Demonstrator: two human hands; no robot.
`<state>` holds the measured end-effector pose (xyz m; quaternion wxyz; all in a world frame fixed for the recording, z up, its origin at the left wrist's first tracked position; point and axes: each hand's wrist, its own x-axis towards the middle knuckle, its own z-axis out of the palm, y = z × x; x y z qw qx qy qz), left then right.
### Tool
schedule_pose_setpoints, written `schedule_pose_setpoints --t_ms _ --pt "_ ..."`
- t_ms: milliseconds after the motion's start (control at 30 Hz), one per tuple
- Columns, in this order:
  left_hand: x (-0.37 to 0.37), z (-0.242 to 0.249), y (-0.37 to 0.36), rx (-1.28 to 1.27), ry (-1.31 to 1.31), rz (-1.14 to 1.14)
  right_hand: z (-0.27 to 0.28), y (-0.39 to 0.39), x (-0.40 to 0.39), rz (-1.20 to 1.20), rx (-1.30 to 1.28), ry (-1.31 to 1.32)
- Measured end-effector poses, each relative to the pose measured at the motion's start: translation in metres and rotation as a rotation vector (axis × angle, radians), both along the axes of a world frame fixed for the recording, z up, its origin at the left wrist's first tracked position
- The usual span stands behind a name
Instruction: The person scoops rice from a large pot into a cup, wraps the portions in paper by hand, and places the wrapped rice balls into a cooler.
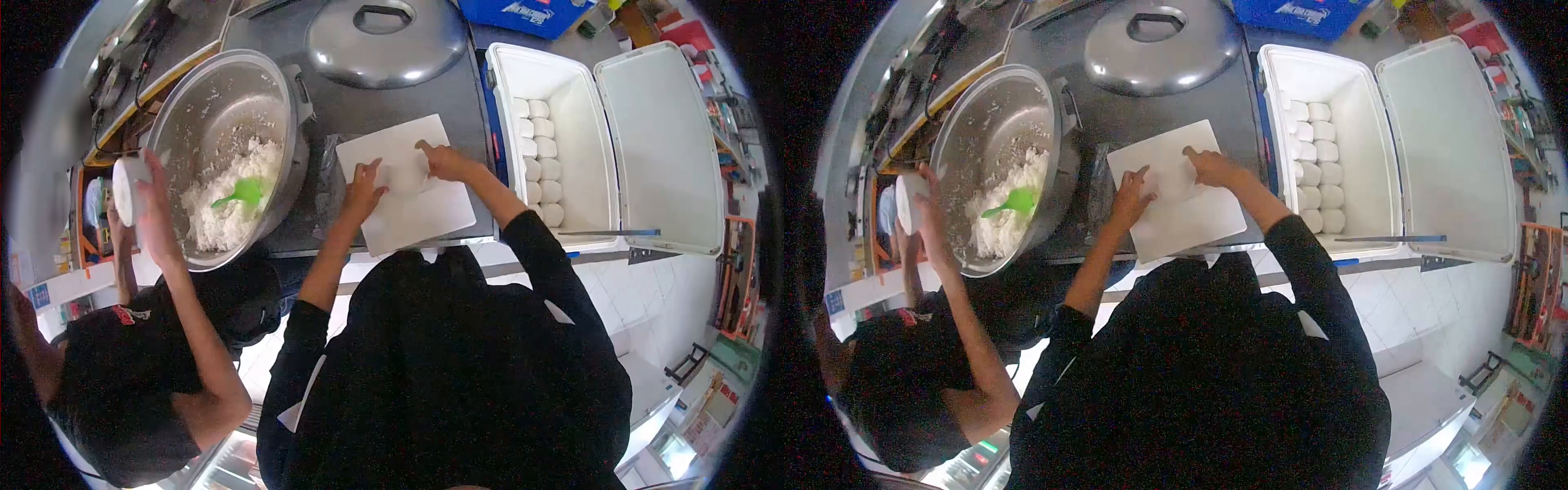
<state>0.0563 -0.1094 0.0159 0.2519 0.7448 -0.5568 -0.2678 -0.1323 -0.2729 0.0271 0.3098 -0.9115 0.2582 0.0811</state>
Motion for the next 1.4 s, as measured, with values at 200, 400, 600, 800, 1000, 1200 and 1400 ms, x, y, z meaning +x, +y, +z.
schedule_pose_setpoints --t_ms 200,400,600,800,1000,1200,1400 --pt "0.024 0.000 -0.028 -0.019 -0.270 -0.283 0.028 -0.018 0.033 0.376 -0.293 0.116" --pt "-0.005 -0.020 0.007 -0.177 -0.470 -0.342 -0.014 0.016 -0.013 0.285 -0.345 -0.243" --pt "-0.044 -0.033 0.045 -0.266 -0.734 -0.311 -0.021 0.068 -0.035 0.200 -0.574 -0.265" --pt "-0.046 -0.023 0.028 -0.336 -0.519 -0.194 -0.014 0.095 -0.028 -0.152 -0.423 -0.509" --pt "-0.072 0.031 0.007 -0.544 0.109 -0.105 -0.012 0.103 -0.014 -0.727 -0.129 -0.823" --pt "-0.121 0.118 -0.021 -0.772 0.431 -0.034 0.087 0.101 -0.035 -1.002 0.026 -1.251" --pt "-0.161 0.186 -0.035 -0.897 -0.152 -0.101 0.149 0.083 -0.090 -0.938 -0.432 -1.254"
